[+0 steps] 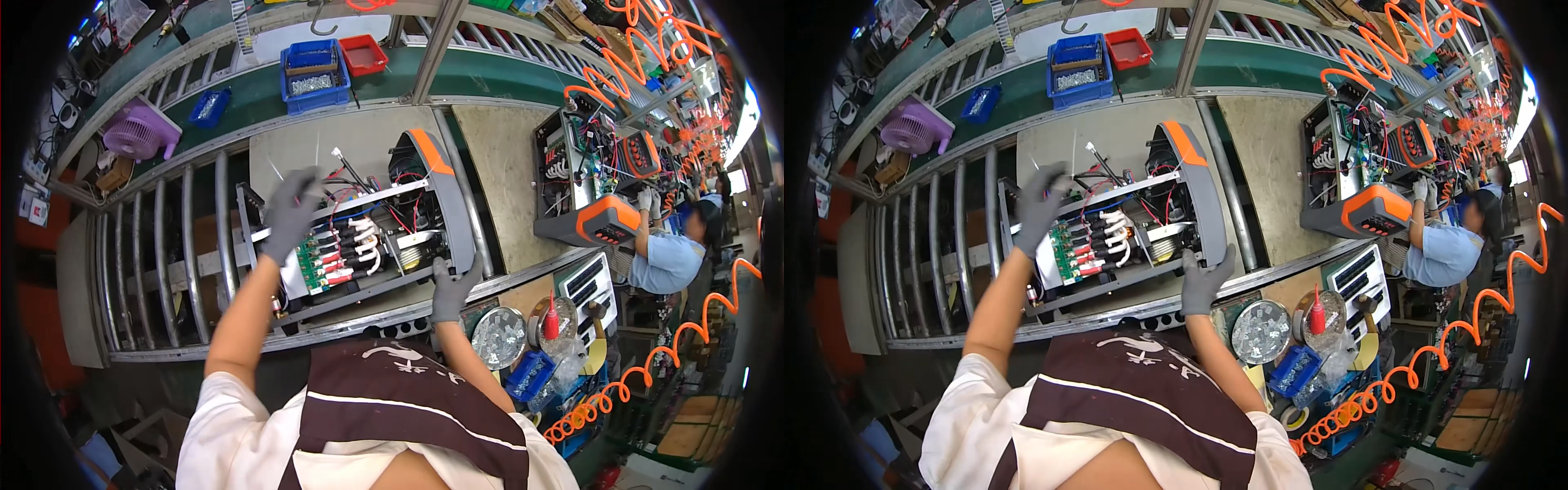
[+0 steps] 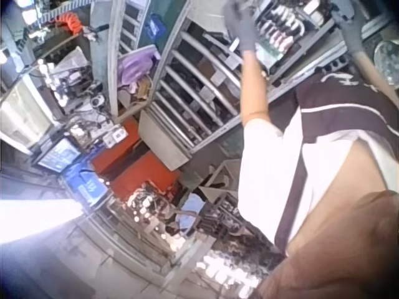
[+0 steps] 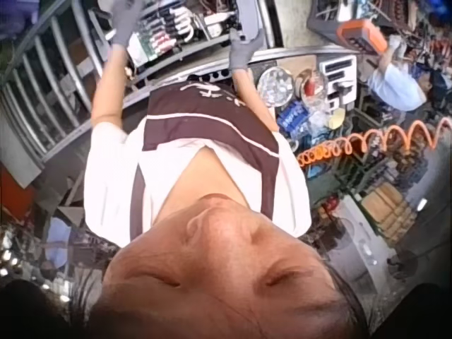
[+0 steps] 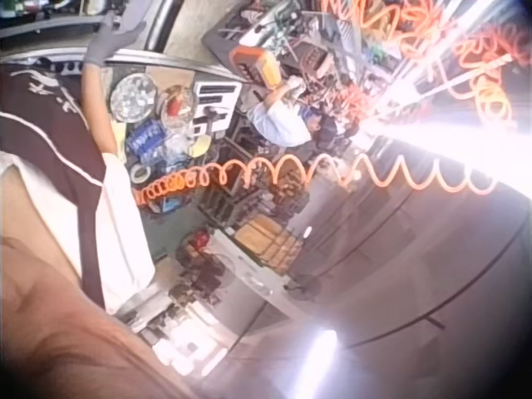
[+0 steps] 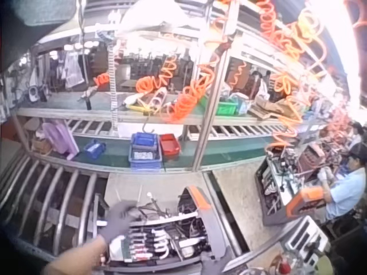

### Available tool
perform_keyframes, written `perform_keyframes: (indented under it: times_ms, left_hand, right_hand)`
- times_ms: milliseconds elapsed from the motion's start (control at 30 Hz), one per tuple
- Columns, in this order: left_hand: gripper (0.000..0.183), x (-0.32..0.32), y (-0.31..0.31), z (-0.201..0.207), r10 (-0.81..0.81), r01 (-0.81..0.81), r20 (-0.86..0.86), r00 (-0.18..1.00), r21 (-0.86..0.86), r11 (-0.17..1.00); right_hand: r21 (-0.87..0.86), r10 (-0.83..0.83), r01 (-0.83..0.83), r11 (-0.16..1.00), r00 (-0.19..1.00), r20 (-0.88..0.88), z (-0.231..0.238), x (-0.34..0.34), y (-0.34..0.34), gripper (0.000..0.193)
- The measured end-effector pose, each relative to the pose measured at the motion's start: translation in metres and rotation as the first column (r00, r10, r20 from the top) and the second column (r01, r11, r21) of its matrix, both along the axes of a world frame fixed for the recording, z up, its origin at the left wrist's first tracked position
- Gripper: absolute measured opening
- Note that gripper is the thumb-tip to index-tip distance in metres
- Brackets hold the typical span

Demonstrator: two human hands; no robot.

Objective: The person assembles electronic control units on a factory assembly line. They place circuit boards into orange and grey casings, connect various colored wires, and use a pneumatic screwdriver to secure components. The person also handles metal frames and other parts, moving them between workstations.

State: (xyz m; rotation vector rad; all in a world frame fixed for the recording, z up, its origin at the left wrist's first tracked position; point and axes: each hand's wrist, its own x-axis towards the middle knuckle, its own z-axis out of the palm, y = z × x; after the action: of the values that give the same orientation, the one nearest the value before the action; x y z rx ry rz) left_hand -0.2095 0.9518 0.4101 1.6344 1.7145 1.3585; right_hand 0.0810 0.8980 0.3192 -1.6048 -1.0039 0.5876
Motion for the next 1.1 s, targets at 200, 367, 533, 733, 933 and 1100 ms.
perform_keyframes:
  times_ms: [200, 367, 533, 733, 933, 1100]
  left_hand:
    - [0.026, -0.11, -0.041, -0.029, -0.089, 0.201, -0.699, 0.71, 0.081, 0.976]
    - [0.021, -0.093, -0.076, -0.042, -0.055, 0.105, -0.555, 0.83, 0.058, 0.993]
    - [0.028, -0.025, -0.117, -0.034, -0.149, 0.057, -0.625, 0.766, -0.164, 0.985]
    - [0.043, 0.013, -0.142, -0.012, -0.194, 0.094, -0.671, 0.716, -0.183, 0.979]
    - [0.039, -0.013, -0.131, -0.014, -0.336, 0.277, -0.639, 0.692, -0.195, 0.941]
    - [0.043, -0.04, -0.12, -0.024, -0.385, 0.444, -0.652, 0.653, -0.082, 0.892]
  right_hand:
    - [0.005, -0.053, 0.053, 0.999, 0.984, 0.172, -0.002, -0.016, 0.041, 0.078]
    - [-0.07, 0.198, -0.186, 0.98, 0.938, 0.284, 0.006, -0.001, 0.15, 0.079]
    - [-0.249, 0.368, -0.352, 0.902, 0.93, 0.019, 0.025, -0.003, 0.226, 0.079]
    - [-0.169, 0.413, -0.384, 0.908, 0.888, 0.202, 0.032, -0.008, 0.222, 0.075]
    - [-0.282, 0.365, -0.28, 0.917, 0.876, 0.317, 0.029, -0.043, 0.107, 0.103]
    - [-0.418, 0.61, -0.542, 0.729, 0.792, 0.039, 0.004, -0.042, -0.014, 0.089]
